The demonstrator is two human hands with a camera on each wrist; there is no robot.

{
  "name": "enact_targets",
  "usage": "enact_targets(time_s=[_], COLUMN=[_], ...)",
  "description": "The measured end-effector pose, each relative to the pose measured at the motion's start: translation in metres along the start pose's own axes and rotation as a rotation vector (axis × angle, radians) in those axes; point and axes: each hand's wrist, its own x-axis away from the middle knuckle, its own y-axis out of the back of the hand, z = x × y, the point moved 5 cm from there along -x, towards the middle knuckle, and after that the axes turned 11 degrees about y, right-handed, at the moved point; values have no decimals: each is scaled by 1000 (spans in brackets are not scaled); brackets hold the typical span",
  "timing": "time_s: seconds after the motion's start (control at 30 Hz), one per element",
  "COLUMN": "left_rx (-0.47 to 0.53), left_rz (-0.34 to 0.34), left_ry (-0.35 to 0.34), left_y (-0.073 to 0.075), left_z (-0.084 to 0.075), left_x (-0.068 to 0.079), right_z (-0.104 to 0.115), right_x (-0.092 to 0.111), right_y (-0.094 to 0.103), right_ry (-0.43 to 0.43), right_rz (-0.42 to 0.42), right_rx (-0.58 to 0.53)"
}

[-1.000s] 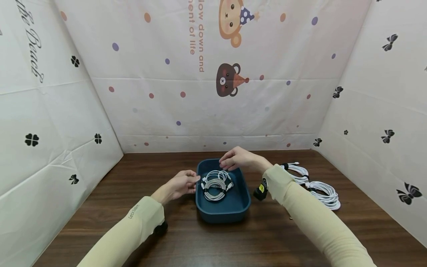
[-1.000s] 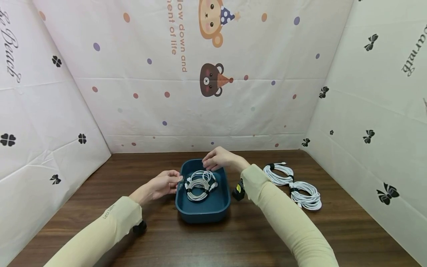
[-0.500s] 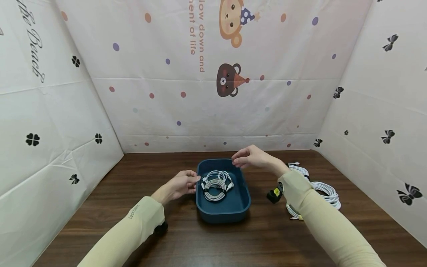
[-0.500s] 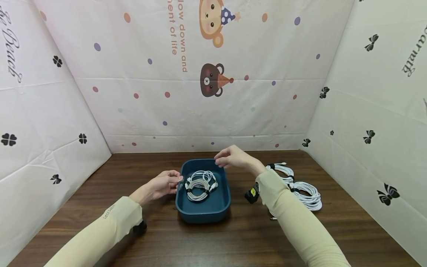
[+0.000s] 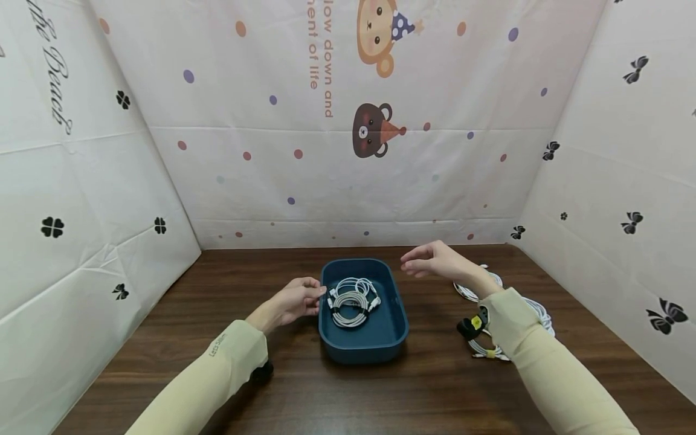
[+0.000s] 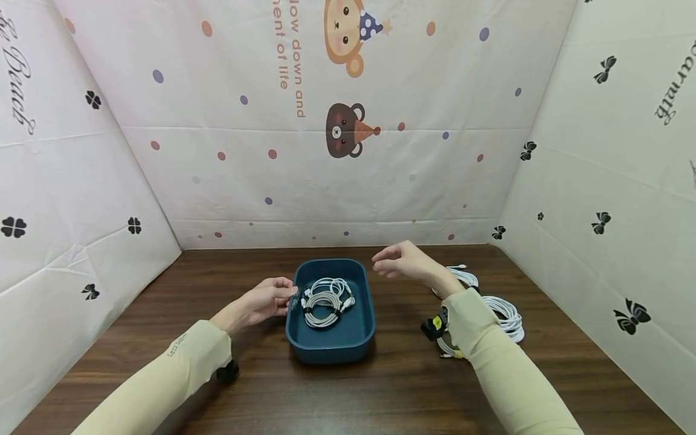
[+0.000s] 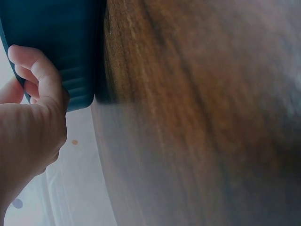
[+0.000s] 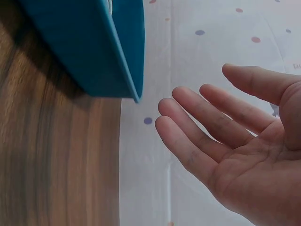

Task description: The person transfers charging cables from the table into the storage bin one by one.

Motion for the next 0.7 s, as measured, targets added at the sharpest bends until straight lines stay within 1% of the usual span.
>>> enact_targets(time_s=[0.13,0.33,0.7], left_rx=[-1,5,4], left_rz=[-4,-13,-9], left_ry=[2,9,2], left_y=[1,0,0], left_z=[1,1,0], left_x=[-1,-1,1], right_z=[-5,-12,-19], right_x=[7,14,23], right_y=[3,7,14], right_ry=[3,-12,-40], right_rz=[4,0,-25], right_rx=[15,-12,-49])
